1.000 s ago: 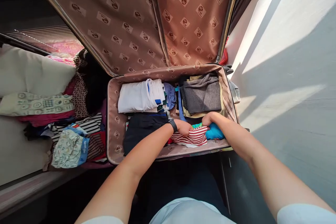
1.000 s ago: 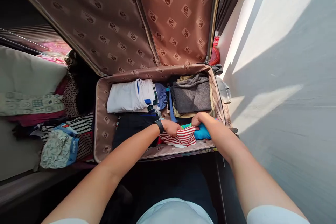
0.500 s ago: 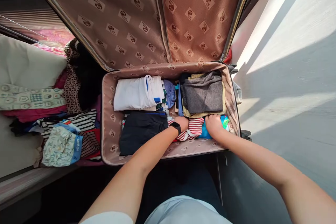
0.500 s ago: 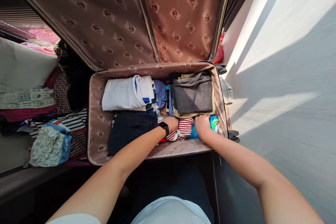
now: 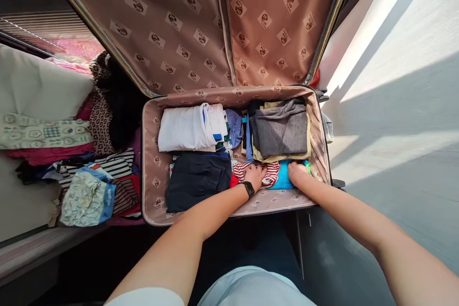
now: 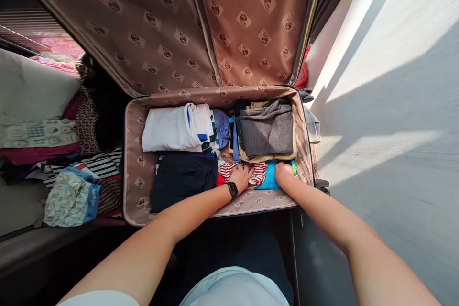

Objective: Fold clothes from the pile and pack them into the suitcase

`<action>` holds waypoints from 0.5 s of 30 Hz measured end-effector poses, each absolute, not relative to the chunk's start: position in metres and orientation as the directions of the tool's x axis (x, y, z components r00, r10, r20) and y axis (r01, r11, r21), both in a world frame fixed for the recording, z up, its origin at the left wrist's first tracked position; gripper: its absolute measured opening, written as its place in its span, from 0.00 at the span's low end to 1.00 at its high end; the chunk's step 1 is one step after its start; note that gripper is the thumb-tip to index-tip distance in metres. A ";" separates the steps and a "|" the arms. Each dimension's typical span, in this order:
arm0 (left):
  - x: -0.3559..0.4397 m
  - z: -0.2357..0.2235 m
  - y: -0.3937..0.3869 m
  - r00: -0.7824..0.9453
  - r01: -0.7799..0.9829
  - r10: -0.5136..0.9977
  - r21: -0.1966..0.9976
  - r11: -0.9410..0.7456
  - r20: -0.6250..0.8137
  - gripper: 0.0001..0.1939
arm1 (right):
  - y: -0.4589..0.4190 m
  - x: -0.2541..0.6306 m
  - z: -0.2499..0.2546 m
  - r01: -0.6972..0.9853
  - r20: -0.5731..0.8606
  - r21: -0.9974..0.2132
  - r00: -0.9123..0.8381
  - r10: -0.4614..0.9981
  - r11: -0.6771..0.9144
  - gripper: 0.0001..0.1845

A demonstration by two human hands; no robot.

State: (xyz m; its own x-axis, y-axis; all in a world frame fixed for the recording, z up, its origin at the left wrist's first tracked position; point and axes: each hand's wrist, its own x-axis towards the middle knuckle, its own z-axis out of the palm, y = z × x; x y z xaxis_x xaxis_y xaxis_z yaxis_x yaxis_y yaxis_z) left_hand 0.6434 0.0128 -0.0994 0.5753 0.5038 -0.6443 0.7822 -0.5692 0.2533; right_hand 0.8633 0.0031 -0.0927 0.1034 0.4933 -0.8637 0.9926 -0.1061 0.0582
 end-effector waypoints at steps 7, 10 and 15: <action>0.652 -0.093 0.003 0.518 0.820 0.550 0.199 -0.536 -0.655 0.34 | 0.011 0.843 -0.070 0.993 -0.870 0.106 0.120 0.478 -0.057 0.26; 0.641 -0.079 -0.001 0.564 0.790 0.578 0.179 -0.587 -0.590 0.29 | 0.008 0.819 -0.055 0.998 -0.864 0.046 0.062 0.500 -0.045 0.21; 0.603 -0.068 0.005 0.710 0.643 0.355 0.353 -0.680 -0.609 0.21 | 0.001 0.776 -0.042 0.979 -0.802 -0.199 -0.142 0.581 -0.034 0.24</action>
